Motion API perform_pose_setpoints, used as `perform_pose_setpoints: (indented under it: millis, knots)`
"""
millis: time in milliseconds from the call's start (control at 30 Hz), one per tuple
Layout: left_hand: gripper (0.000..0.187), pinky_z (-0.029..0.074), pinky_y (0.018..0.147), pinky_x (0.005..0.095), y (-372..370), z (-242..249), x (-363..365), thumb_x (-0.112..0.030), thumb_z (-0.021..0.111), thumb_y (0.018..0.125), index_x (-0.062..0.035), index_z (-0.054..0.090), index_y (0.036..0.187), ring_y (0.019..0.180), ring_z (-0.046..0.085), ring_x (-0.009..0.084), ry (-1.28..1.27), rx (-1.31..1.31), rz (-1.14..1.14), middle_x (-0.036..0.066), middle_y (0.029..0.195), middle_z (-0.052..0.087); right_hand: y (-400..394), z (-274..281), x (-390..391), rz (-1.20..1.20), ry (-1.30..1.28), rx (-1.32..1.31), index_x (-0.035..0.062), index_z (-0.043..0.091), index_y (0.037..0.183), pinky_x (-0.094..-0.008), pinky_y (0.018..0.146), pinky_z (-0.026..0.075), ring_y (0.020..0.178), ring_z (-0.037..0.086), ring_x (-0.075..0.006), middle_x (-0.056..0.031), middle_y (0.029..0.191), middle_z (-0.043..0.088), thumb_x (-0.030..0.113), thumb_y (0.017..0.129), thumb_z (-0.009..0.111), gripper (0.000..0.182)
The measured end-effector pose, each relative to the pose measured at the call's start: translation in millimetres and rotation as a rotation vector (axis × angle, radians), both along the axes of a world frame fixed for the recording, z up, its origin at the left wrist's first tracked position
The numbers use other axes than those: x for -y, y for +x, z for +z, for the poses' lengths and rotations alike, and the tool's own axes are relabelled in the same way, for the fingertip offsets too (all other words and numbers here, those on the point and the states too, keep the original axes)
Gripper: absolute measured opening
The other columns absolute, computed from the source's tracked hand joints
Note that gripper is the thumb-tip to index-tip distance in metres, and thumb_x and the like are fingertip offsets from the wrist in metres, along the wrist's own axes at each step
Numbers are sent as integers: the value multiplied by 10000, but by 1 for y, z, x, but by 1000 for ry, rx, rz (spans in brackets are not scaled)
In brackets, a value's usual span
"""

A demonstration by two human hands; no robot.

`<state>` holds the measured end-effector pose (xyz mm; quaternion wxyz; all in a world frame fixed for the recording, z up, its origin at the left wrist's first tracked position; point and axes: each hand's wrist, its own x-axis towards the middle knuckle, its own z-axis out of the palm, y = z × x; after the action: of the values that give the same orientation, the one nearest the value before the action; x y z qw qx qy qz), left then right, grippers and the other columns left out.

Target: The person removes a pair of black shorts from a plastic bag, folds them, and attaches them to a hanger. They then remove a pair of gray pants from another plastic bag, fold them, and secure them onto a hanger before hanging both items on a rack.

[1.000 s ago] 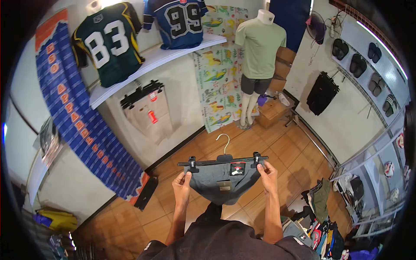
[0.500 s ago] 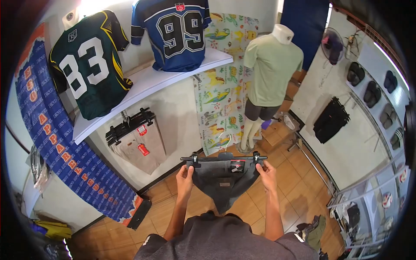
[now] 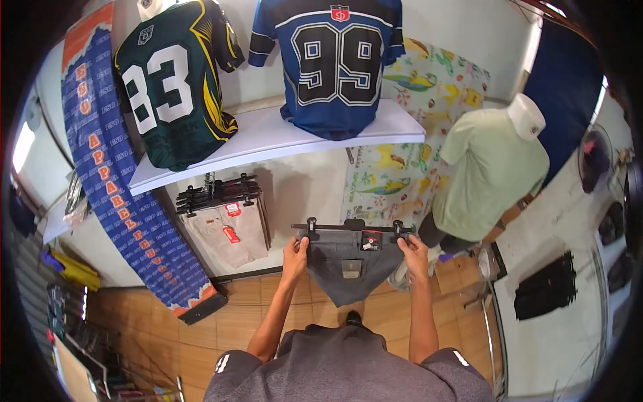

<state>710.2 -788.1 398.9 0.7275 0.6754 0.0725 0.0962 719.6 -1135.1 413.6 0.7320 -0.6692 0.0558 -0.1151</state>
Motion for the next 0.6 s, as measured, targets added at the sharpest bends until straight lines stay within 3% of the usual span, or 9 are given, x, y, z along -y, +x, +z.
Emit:
perform_pose_setpoints:
  millis: [67,167,267,400,500,600]
  knots:
    - [377,317,546,257,35,-7,17,-337,624,1028,36,590,1058,656,398,46,5,11,62,-35,719,503,44,7,19,36,-48,-104,-51,687,1154,-233,728,447,905,598,-73,-24,1022,700,140,901,789,334]
    - [395,403,608,255,93,-21,39,-330,628,1026,56,593,1102,703,489,73,8,49,158,13,782,603,113,4,34,75,0,-37,-61,707,1119,-247,774,448,864,560,-88,-8,988,676,95,912,762,265]
    - [396,475,692,272,136,-25,53,-300,629,1024,76,600,1145,774,580,121,89,29,270,73,867,677,185,-20,52,159,-35,-70,-68,690,1161,-265,808,456,893,582,-116,-49,1024,690,132,898,786,344]
    - [378,503,751,300,175,-14,59,-268,627,1021,85,616,1156,832,627,158,145,-6,301,127,948,714,232,-7,44,62,-169,-180,-48,631,1304,-286,720,477,933,643,-149,-73,1115,710,201,888,802,514]
    - [355,507,758,307,204,-28,47,-254,622,1022,84,629,1130,842,635,164,136,8,283,145,968,724,246,6,39,144,-64,-176,-61,666,1247,-276,839,480,951,642,-160,-104,1100,725,153,874,807,453]
    - [344,509,765,310,228,-28,46,-248,623,1020,83,643,1114,849,641,169,126,-16,309,151,969,728,270,1,38,157,-49,-171,-54,688,1211,-283,835,483,927,647,-164,-91,1048,735,147,866,811,417]
